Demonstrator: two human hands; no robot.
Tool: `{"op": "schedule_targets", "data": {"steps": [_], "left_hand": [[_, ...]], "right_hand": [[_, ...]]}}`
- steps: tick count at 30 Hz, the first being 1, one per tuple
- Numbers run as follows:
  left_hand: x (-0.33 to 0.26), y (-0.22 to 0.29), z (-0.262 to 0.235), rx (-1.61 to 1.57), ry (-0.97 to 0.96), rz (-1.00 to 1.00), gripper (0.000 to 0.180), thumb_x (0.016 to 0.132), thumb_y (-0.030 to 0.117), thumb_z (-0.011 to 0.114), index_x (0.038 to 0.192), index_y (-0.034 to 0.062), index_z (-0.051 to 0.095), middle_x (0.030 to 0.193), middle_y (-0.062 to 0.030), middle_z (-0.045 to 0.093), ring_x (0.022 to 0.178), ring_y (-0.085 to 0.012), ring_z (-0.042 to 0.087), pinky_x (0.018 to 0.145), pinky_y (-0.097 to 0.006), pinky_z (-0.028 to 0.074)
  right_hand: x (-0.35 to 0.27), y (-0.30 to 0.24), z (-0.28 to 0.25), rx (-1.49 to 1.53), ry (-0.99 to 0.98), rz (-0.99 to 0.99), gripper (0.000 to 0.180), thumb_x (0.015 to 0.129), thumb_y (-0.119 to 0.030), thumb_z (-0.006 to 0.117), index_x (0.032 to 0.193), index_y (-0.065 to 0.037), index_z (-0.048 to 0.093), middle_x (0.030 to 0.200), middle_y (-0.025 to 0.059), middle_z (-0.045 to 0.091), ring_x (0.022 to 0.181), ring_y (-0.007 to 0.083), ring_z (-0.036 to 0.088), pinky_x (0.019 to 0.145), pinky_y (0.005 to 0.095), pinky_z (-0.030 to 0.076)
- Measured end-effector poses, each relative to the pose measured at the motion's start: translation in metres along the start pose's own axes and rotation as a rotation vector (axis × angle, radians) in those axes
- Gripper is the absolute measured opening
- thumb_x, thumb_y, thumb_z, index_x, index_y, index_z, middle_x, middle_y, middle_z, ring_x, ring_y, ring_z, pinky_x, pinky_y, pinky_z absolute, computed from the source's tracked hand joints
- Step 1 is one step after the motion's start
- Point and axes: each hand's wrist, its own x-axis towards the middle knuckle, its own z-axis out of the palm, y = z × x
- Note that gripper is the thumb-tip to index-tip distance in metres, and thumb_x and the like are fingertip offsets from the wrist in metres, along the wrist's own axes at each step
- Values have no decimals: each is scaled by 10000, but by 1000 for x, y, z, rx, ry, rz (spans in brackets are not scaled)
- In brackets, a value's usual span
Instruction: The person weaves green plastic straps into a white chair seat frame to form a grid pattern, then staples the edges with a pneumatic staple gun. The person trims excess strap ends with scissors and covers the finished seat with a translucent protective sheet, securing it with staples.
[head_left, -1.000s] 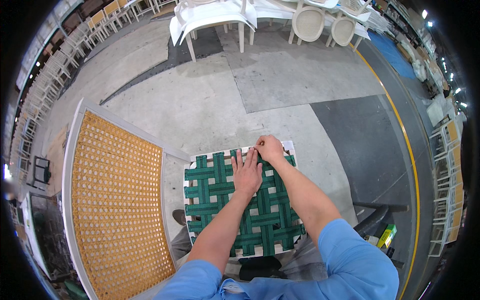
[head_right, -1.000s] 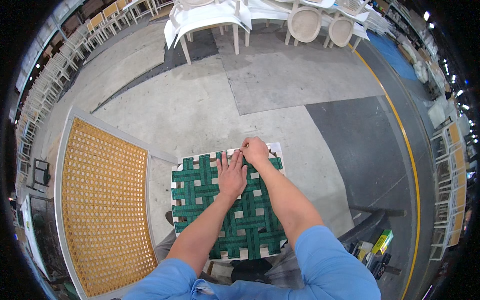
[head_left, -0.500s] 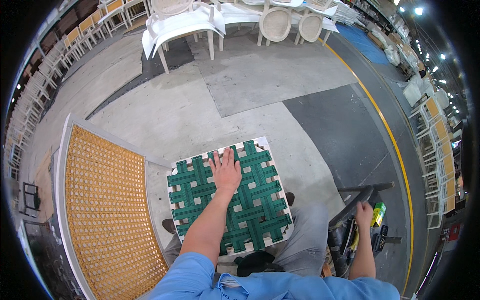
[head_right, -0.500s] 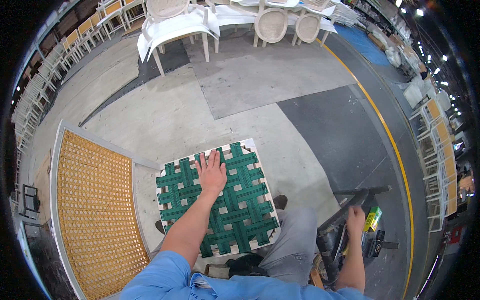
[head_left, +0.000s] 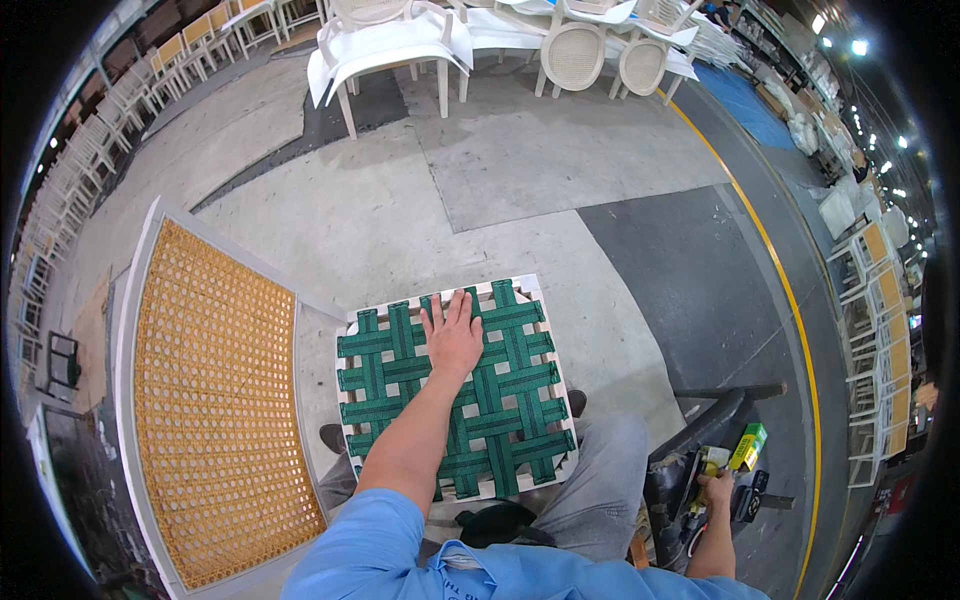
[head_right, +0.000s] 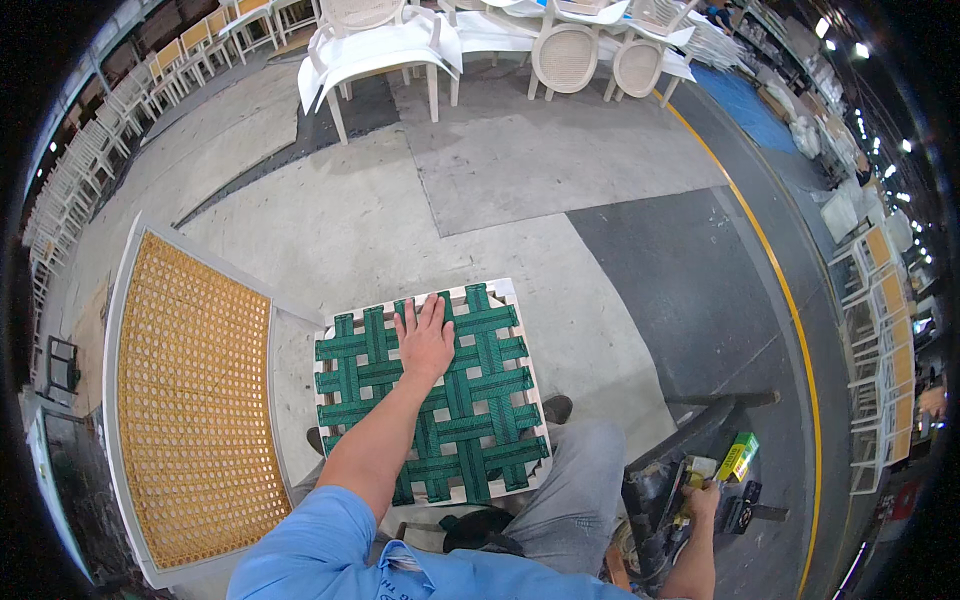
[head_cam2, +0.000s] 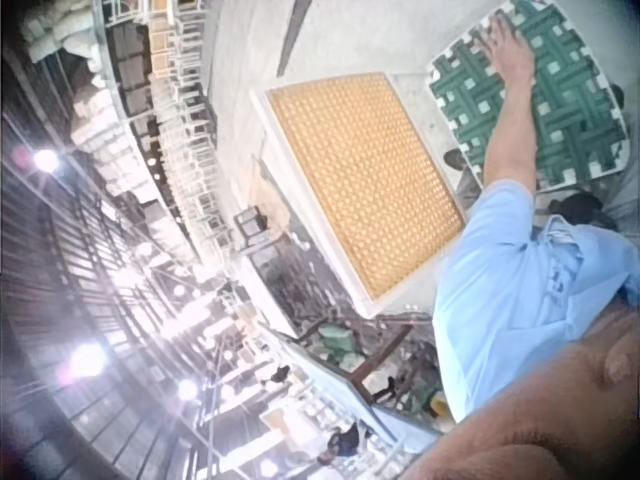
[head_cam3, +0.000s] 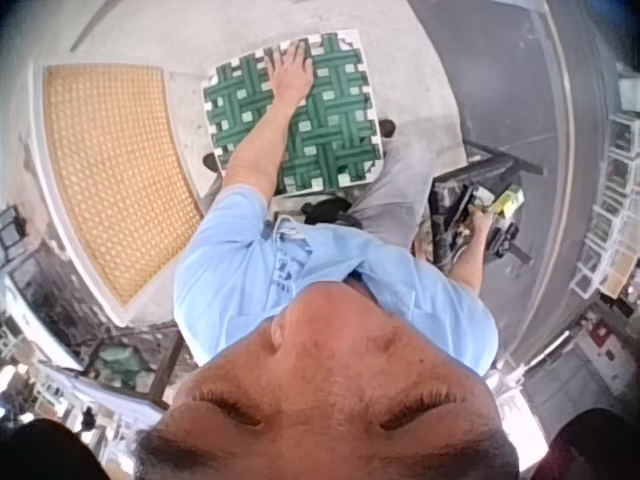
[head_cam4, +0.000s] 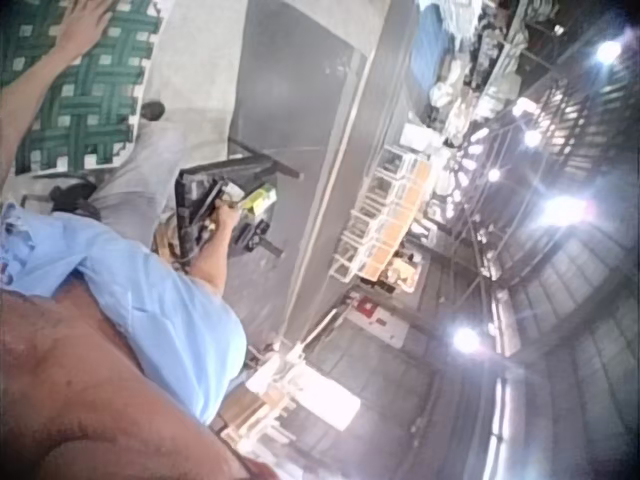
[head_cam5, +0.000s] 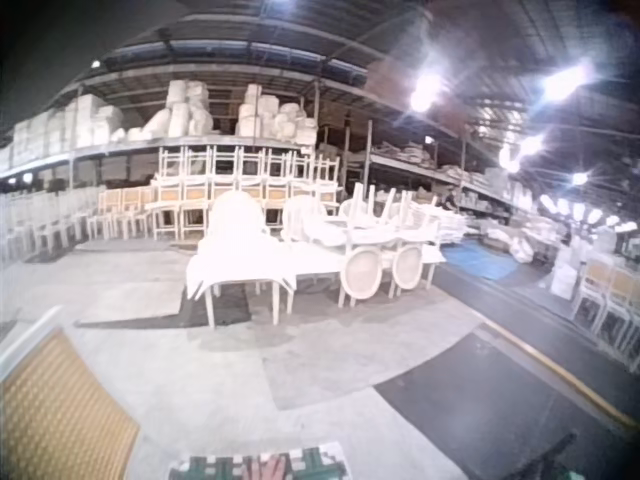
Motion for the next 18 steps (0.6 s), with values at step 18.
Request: {"op": "schedule_targets", "data": {"steps": [18], "left_hand": [[1,-10,15,-187,81,-5,559,1043,386,488,1559,174,461,1666,-29,318,1564,-365,201,1276,-586,112]], "right_hand": [[-136,-371,118,423,-817,-435,362,961,-337,756,1157,-57,639,858,16,641,650,122,593,549,302,483]]}}
